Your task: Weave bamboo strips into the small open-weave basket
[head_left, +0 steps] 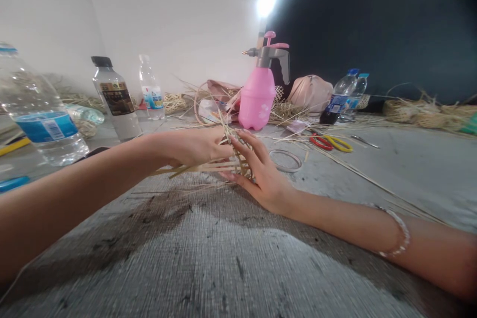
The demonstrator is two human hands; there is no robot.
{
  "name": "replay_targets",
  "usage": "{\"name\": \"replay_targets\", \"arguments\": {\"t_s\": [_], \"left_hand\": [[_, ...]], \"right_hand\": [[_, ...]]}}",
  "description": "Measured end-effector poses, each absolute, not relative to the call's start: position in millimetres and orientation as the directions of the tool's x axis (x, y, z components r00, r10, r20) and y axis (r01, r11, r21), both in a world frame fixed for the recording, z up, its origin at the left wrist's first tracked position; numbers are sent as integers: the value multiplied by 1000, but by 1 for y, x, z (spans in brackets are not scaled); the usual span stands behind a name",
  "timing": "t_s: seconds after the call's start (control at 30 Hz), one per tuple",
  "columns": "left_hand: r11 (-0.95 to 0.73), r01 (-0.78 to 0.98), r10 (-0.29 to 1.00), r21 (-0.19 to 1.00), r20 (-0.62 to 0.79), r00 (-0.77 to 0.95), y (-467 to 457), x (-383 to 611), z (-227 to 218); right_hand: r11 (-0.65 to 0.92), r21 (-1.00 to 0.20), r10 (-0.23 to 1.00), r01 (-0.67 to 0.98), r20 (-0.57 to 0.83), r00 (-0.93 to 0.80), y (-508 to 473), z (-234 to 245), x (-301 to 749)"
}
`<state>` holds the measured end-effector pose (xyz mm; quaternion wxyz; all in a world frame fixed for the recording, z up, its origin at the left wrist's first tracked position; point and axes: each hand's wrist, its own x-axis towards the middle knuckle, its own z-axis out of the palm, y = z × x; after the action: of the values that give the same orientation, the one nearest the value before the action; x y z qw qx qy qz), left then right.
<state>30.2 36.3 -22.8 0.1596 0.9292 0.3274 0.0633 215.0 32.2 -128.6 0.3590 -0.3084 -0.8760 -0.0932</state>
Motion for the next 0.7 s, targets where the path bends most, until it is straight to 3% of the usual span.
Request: {"name": "replay_targets", "arguments": {"t_s": [0.23,0.33,0.47,0.7], "left_hand": [[-786,600,599,152,-56,799,38,31,-20],[-772,597,606,219,-29,795,38,31,-22],[-675,625,626,392,-144,766,38,26,-27],[-726,603,613,330,-87,785,35,23,-28]], "right_hand": [[798,-99,473,594,714,-517,32,-128,216],[793,-95,472,602,720,-509,31,-128,215],[781,-84,478,618,718,-506,31,-127,214],[784,-39,435,620,747,-503,31,-128,214]]}}
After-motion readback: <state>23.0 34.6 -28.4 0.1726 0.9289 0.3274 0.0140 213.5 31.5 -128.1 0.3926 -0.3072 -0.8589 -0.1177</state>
